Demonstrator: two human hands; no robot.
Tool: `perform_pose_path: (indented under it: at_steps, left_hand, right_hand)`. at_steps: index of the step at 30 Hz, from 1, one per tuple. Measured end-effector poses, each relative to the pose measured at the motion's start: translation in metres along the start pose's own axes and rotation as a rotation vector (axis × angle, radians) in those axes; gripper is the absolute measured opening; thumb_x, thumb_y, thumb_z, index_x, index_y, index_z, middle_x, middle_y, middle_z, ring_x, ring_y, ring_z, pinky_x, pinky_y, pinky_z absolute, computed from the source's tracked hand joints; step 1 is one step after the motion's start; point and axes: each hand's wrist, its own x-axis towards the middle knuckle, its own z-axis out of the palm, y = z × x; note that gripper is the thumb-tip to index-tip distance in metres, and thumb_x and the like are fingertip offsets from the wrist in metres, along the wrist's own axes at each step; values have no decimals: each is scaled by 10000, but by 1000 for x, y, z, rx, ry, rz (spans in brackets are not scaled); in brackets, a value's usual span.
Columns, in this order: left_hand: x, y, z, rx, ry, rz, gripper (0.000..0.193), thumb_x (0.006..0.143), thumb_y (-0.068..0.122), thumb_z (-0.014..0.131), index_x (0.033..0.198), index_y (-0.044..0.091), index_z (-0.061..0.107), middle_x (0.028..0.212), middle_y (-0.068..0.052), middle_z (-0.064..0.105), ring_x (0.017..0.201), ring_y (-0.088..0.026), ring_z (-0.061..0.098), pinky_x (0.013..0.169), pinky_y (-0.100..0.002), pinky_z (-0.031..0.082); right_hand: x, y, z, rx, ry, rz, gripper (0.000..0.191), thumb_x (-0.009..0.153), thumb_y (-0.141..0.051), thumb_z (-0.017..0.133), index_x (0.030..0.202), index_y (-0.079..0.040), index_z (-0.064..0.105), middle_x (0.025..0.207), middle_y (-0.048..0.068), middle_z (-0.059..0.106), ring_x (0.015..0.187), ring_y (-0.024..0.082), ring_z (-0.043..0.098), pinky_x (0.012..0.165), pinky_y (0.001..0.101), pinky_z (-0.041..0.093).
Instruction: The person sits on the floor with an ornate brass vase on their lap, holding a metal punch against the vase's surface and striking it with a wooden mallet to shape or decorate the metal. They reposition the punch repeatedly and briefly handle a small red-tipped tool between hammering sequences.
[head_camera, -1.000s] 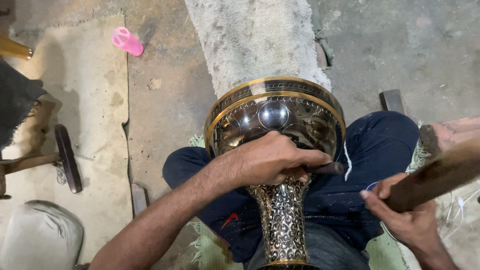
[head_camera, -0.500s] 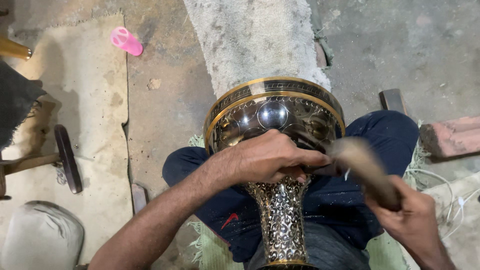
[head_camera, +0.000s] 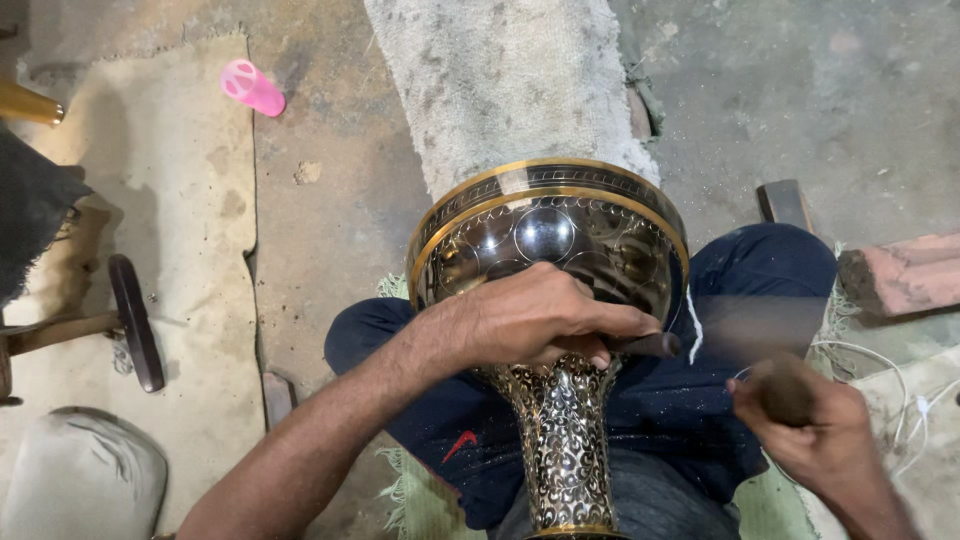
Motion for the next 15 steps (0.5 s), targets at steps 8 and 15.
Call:
perform_pose_path:
  at_steps: [8, 15]
  left_hand:
    - [-3, -12, 8, 0, 22, 34, 497, 936, 169, 698, 1420, 145, 585, 989, -70, 792, 828, -182, 778, 735, -366, 642]
    - [0, -14, 9, -32, 59, 21, 538, 918, 225, 747, 1417, 147, 560, 958, -60, 781, 825, -178, 779, 725, -358, 644]
  right_hand:
    - [-8, 15, -5, -198, 213, 1, 186, 851, -166, 815, 895, -113, 642, 630, 20, 612, 551, 125, 557, 511, 271, 482]
    - [9, -4, -4, -278, 163, 56, 287, 770, -133, 791, 1026, -48, 692, 657, 75, 651, 564, 165, 639, 547, 346, 507]
